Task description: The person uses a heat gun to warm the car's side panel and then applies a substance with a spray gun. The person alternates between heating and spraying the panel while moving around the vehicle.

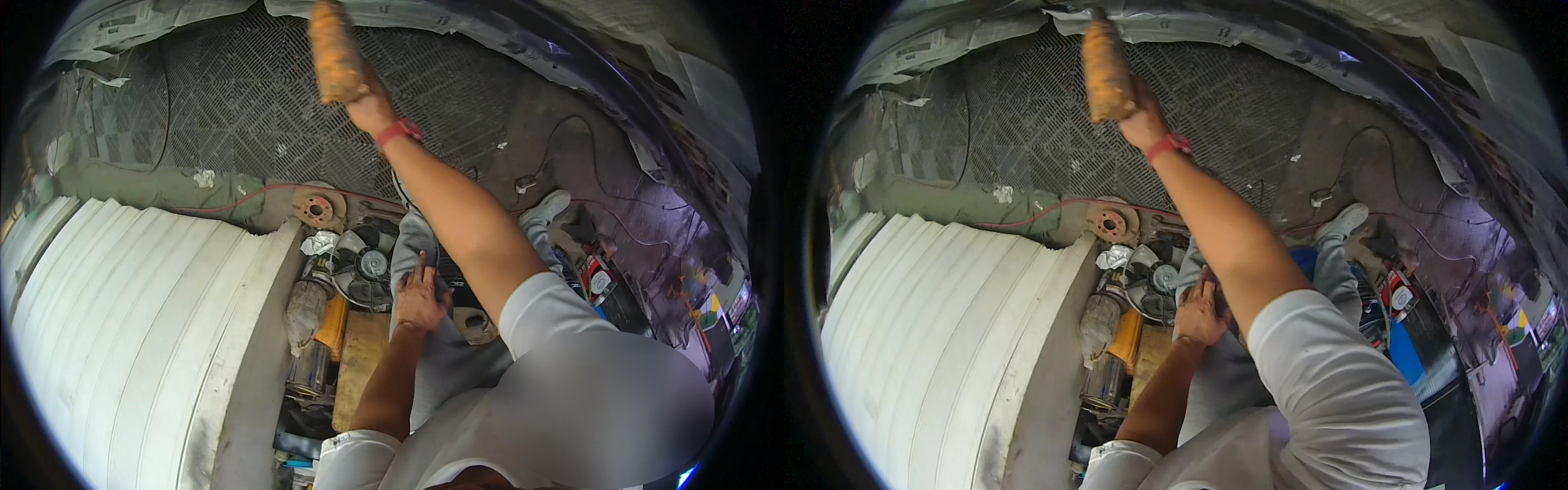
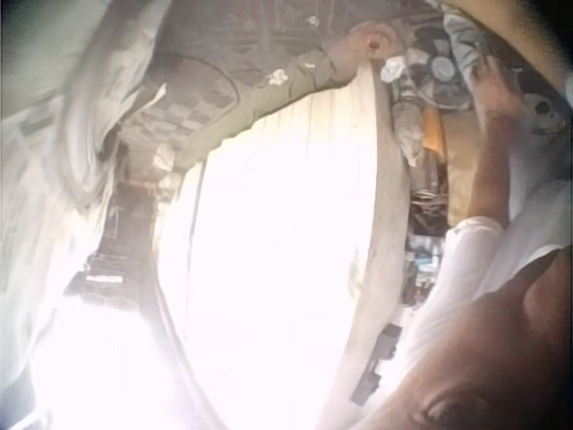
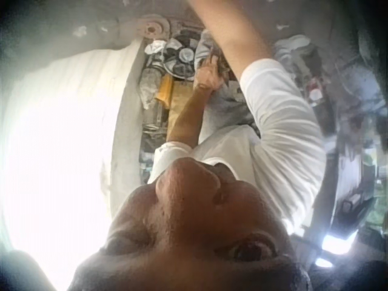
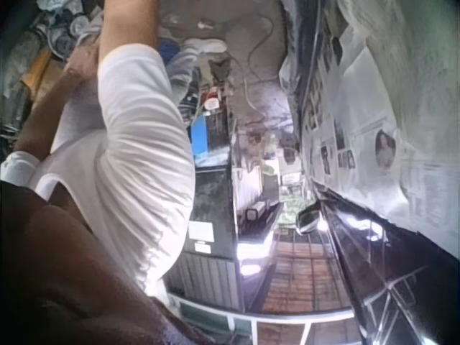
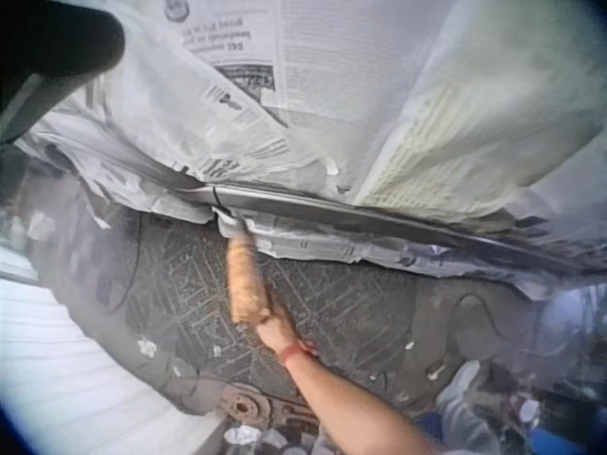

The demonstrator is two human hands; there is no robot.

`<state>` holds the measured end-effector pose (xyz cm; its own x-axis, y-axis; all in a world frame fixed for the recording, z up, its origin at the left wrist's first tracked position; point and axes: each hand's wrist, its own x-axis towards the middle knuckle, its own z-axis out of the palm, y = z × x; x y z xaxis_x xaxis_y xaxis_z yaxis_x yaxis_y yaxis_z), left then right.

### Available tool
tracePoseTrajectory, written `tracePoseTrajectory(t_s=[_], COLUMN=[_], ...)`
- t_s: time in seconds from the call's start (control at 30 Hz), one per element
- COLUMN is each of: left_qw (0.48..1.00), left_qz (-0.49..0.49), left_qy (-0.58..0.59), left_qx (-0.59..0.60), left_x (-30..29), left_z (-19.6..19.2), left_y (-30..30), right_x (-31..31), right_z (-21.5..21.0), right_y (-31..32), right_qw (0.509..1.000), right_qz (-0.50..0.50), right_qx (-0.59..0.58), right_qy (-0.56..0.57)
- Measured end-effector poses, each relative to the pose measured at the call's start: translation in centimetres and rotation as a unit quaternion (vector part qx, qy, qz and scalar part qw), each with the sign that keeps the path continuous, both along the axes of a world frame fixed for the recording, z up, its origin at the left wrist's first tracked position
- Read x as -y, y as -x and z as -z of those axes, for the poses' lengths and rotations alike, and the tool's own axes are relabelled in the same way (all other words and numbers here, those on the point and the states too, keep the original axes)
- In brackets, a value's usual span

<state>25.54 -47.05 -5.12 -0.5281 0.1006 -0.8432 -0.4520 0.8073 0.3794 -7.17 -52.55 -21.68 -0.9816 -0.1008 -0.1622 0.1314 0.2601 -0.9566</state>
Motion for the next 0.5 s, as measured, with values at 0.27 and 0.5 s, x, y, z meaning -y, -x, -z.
tracePoseTrajectory(t_s=[0.27,0.5], left_qw=[0.997,0.989], left_qz=[0.063,0.130], left_qy=[0.035,0.068], left_qx=[0.036,0.033], left_x=[-4.4,-10.6], left_z=[-0.9,-0.2], left_y=[0.7,-0.6], right_x=[-23.7,-43.9], right_z=[3.7,1.2], right_y=[-11.8,-18.3], right_qw=[0.992,0.963], right_qz=[0.109,0.219], right_qx=[0.054,0.102], right_qy=[-0.028,-0.120])
